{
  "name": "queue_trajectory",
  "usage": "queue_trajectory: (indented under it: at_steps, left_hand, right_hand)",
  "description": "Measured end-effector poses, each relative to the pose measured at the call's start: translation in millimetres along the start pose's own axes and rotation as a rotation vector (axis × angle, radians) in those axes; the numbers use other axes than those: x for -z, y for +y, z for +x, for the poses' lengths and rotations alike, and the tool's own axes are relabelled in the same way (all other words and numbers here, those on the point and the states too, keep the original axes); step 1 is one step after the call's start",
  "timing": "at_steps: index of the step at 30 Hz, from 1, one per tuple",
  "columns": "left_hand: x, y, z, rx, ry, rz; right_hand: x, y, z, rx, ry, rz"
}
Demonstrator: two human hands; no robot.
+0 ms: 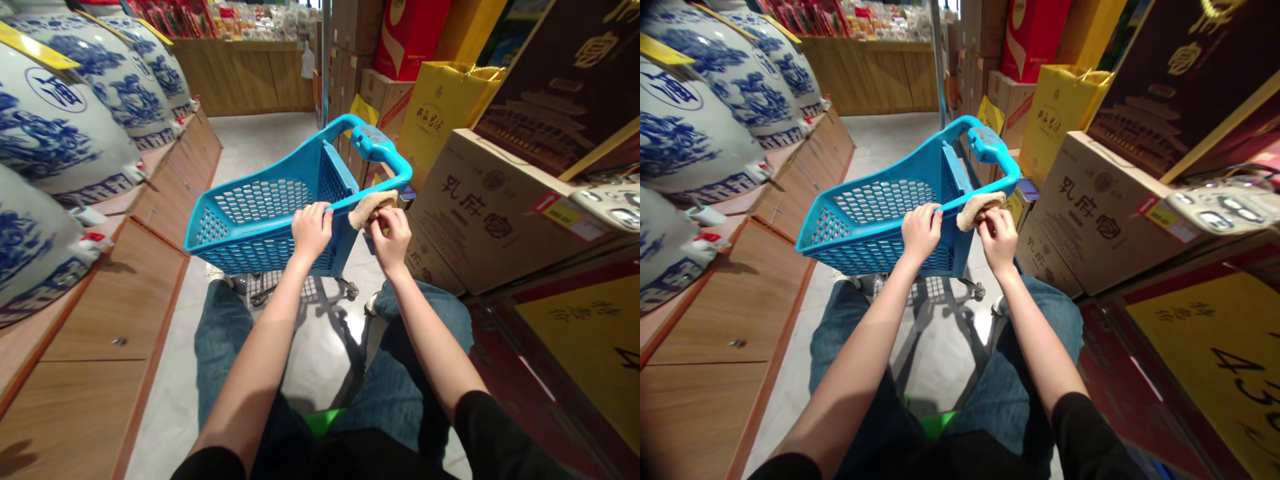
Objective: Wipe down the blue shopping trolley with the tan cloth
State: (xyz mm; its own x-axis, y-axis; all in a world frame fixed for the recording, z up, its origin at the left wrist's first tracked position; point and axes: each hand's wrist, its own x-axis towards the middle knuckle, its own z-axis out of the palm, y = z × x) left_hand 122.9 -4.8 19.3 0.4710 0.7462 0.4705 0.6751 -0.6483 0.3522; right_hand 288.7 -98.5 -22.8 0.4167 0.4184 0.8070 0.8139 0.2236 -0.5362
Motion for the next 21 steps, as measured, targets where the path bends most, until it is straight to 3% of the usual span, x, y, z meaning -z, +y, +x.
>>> queue_trajectory:
  at_steps: [3, 8, 13, 18, 21]
  left_hand:
    - [-0.6, 2.1, -4.6, -0.014, 0.008, -0.011]
    - [2.3, 5.0, -11.2, -0.025, -0.002, -0.039]
    - [5.3, 11.9, -15.8, -0.027, -0.022, -0.053]
    - [8.4, 18.7, -22.9, -0.035, -0.033, -0.079]
    - [11.5, 23.9, -28.0, -0.027, -0.053, -0.094]
  right_hand:
    - [4.7, -8.9, 11.0, 0.035, 0.108, 0.020]
    - [17.2, -16.3, 6.1, 0.020, 0.016, -0.010]
    - [28.5, -22.8, 11.8, -0.044, 0.099, -0.091]
    - [29.0, -36.3, 6.8, 0.006, 0.029, -0.134]
    - [40.8, -32.0, 17.8, -0.015, 0.097, -0.188]
